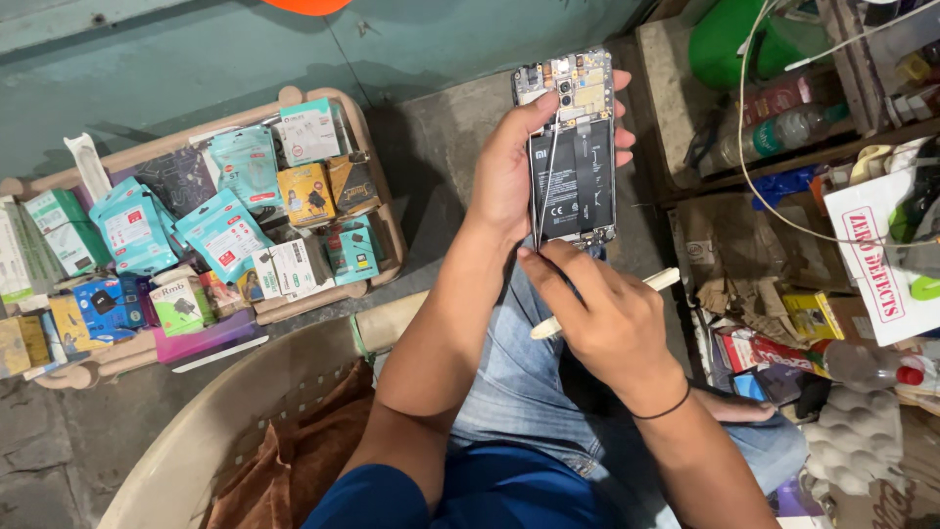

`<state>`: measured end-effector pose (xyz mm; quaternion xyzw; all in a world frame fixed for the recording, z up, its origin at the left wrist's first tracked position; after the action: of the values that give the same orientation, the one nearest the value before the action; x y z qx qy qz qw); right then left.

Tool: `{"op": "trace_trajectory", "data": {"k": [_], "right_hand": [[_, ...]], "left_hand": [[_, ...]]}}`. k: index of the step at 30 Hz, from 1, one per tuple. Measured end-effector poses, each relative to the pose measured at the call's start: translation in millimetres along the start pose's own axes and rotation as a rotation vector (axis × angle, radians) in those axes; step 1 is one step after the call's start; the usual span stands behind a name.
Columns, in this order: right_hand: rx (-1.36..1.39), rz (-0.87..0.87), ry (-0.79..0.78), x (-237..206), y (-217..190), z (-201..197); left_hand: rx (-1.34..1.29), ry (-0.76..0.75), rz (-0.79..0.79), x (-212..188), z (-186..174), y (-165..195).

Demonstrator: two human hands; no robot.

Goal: The person holds an opened smartphone on their lap and uses tweezers to manipulate and adjust components inside the phone body. They then use a small brush to brush the internal parts and camera area of the phone, continuing to work on it with the tweezers.

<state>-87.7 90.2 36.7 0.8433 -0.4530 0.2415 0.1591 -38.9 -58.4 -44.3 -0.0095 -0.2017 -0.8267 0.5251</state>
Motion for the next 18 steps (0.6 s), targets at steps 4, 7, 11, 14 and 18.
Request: {"op": "trace_trajectory", "data": {"k": [4, 7, 11, 14, 18], "right_hand": [[-0.002, -0.075, 0.111, 2.6, -0.8, -11.2], [-0.054, -0.125, 0.170, 4.6, -1.7, -19.3], [-0.090, -0.139, 0.203, -1.2, 2.9, -25.9], [-0.016, -0.039, 0.284, -12.9, 18.8, -30.1], [0.205, 0.257, 0.430, -33.4, 65.8, -34.1]], "left_hand": [[0.025, 0.015, 0.001, -0.8, 1.2, 0.5], [0.052, 0.013, 0.001, -0.1, 1.7, 1.3], [0.082, 0.004, 0.004, -0.3, 1.1, 2.2], [0.057, -0.011, 0.009, 2.3, 0.3, 1.4], [0.065, -0.005, 0.018, 4.5, -2.6, 1.5]]}}
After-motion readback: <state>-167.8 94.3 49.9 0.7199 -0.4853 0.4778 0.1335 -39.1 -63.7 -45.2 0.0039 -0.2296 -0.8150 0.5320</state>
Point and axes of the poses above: each hand's wrist, its own x-axis towards the middle knuckle, its own z-axis out of the palm, y = z × x, the point moved 7 cm from there along x, towards the middle knuckle, and after that the axes turned 8 degrees about -x, right-handed, at the moved point
